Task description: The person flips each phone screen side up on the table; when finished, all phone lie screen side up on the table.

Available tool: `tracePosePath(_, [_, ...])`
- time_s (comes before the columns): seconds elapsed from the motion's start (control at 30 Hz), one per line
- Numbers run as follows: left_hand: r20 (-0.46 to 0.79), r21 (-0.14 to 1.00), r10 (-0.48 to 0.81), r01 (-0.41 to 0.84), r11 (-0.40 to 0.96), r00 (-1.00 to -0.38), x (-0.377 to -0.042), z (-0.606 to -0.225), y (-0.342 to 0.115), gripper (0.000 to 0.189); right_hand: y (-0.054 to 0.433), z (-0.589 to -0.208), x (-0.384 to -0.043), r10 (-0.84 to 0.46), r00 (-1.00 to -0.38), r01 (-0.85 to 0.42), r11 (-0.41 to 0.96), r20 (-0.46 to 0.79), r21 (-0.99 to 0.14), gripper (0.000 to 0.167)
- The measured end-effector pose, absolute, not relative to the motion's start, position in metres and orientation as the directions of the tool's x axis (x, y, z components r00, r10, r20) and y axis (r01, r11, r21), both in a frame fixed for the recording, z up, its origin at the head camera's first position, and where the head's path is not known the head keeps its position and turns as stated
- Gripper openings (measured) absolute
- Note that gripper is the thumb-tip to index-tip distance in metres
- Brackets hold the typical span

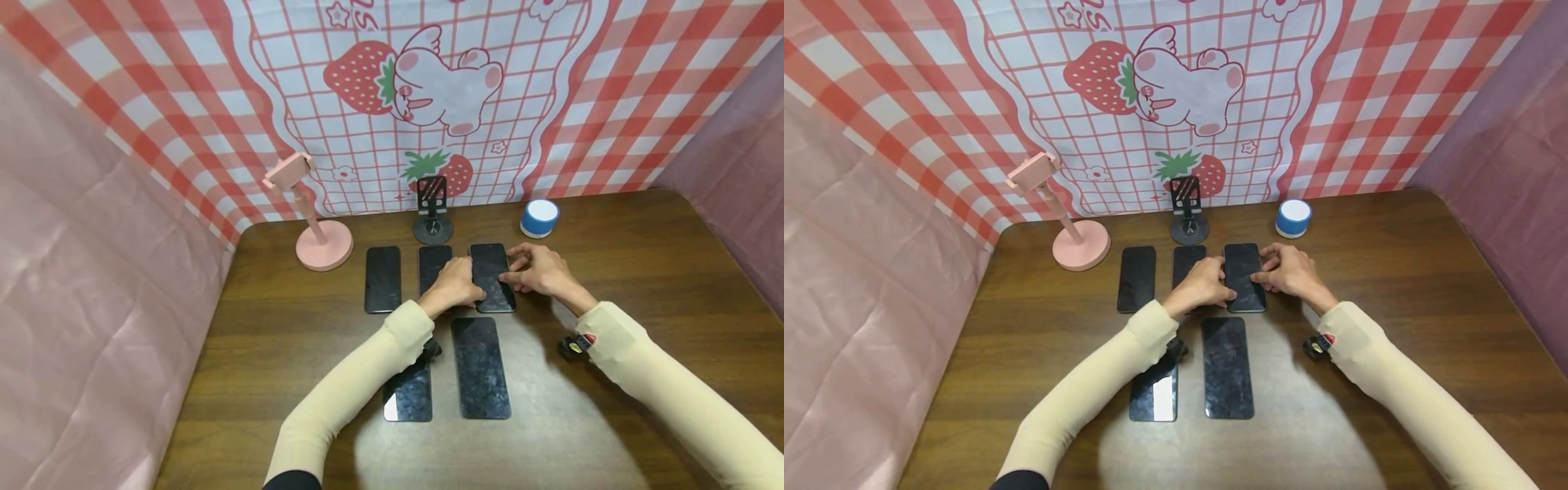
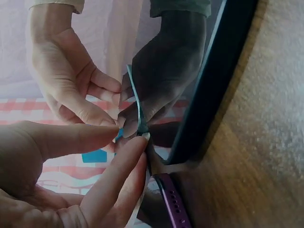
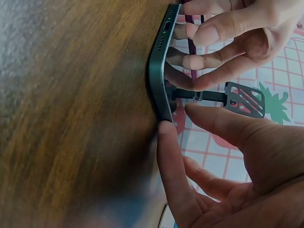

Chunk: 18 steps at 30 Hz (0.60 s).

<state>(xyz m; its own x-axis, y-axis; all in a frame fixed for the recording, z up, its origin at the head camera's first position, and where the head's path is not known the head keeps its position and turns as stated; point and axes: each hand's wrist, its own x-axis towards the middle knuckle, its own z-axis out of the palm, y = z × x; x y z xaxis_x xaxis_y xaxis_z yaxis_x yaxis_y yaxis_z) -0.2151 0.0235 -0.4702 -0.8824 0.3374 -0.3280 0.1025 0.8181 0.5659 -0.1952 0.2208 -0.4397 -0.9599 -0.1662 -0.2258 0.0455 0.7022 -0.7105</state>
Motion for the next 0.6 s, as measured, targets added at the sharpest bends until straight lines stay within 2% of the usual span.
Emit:
tracePosePath(0.13, [-0.333,0.618,0.353,0.081,0.782,-0.874,-0.194,-0.432,0.015,0.089,0.221,-0.439,-0.193,-0.187,-0.955,0.043,0.679,-0.229,-0.733,0.060])
tracePosePath(0.27, [-0.320,0.666,0.368,0.070,0.743,-0.873,-0.187,-0.429,0.007,0.092,0.222,-0.440,-0.190,-0.215,-0.949,0.033,0.657,-0.230,-0.753,0.064])
tracePosePath(0.43, [-0.282,0.719,0.408,0.090,0.689,-0.868,-0.179,-0.429,-0.005,0.092,0.225,-0.440,-0.184,-0.227,-0.946,0.027,0.655,-0.231,-0.755,0.060])
tracePosePath(0.6, [-0.218,0.775,0.442,0.120,0.620,-0.870,-0.172,-0.425,-0.021,0.082,0.224,-0.439,-0.178,-0.246,-0.956,-0.057,0.693,-0.162,-0.719,0.054])
